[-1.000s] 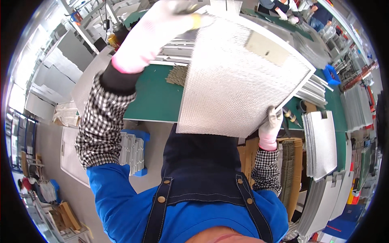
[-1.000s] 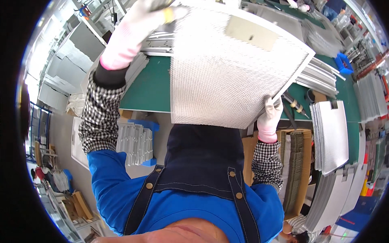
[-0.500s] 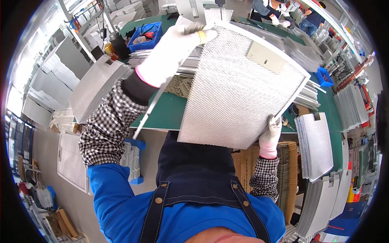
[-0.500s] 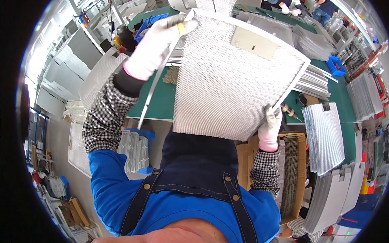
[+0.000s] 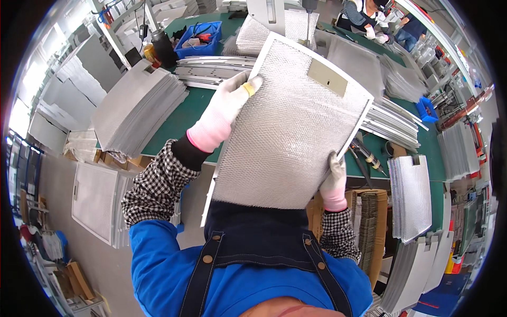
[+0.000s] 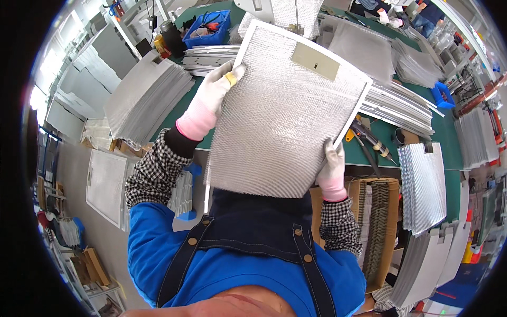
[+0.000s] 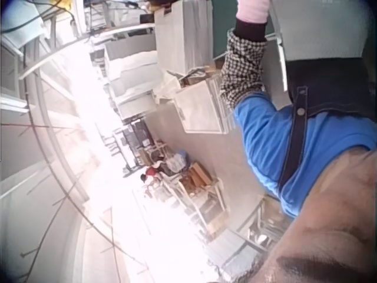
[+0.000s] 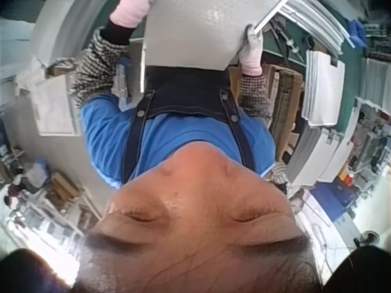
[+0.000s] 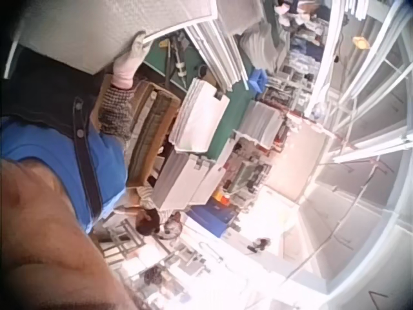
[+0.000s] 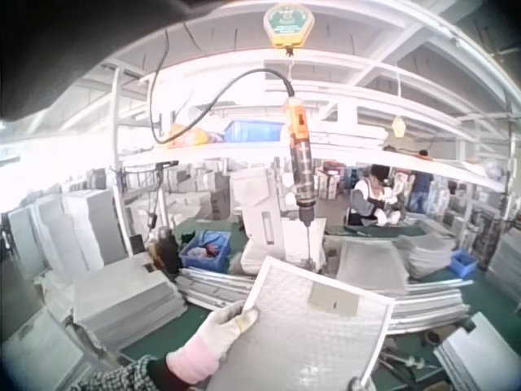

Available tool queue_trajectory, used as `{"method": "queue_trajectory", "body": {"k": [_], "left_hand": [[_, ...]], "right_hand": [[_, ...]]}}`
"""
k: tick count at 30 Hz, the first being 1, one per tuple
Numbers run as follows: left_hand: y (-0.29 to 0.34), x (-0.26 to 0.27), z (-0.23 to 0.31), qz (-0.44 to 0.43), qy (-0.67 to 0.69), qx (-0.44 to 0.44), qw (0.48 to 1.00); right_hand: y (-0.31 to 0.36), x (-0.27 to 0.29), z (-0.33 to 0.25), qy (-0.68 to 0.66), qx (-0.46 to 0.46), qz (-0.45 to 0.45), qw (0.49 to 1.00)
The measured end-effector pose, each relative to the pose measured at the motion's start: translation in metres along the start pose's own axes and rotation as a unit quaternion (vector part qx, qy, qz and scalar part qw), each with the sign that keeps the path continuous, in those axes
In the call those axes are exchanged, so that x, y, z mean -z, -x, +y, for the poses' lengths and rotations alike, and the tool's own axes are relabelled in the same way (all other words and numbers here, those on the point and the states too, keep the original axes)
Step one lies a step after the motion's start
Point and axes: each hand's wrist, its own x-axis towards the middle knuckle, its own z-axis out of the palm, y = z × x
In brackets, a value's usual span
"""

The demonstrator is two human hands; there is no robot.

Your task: The person assembles metal frames by inserting a mesh screen into a rectangular frame and securing it with metal strips. They use a hammer to tap the strips into place and a power drill to fasten screws. The process is repeated for multiple units, with the person handling the components and tools directly.

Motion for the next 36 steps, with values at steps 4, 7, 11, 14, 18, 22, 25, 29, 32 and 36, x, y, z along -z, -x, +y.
{"method": "queue_trajectory", "body": {"k": [4,7,11,14,18,22,25,29,32,36], "left_hand": [[0.000,0.014,0.002,-0.047,-0.076,-0.028,0.996],[-0.002,0.030,-0.019,-0.048,-0.081,-0.043,0.995],[0.016,0.042,-0.031,-0.064,-0.119,-0.037,0.990],[0.030,0.042,-0.032,-0.061,-0.167,-0.010,0.984],[0.034,0.041,-0.035,-0.030,-0.047,0.014,0.998],[0.026,0.039,-0.042,0.011,0.052,-0.005,0.999],[0.023,0.039,-0.043,0.015,-0.046,-0.017,0.999],[0.026,0.033,-0.041,0.048,-0.177,-0.044,0.982],[0.023,0.026,-0.049,0.098,-0.228,-0.098,0.964],[0.014,0.026,-0.057,0.077,-0.056,-0.089,0.991]], "right_hand": [[0.007,-0.006,0.008,0.012,0.021,0.004,1.000],[0.005,0.000,0.006,0.009,0.043,0.000,0.999],[0.001,0.005,-0.005,0.024,0.050,0.038,0.998],[-0.003,0.010,-0.015,0.042,0.037,0.023,0.998],[-0.008,0.010,-0.019,0.055,0.041,-0.022,0.997],[-0.006,0.014,-0.021,0.086,0.025,-0.020,0.996],[-0.004,0.010,-0.020,0.125,0.044,-0.008,0.991],[0.001,0.005,-0.025,0.139,0.073,0.003,0.988],[0.006,0.011,-0.026,0.132,0.085,0.010,0.988],[0.005,0.010,-0.029,0.135,0.085,0.006,0.987]]}}
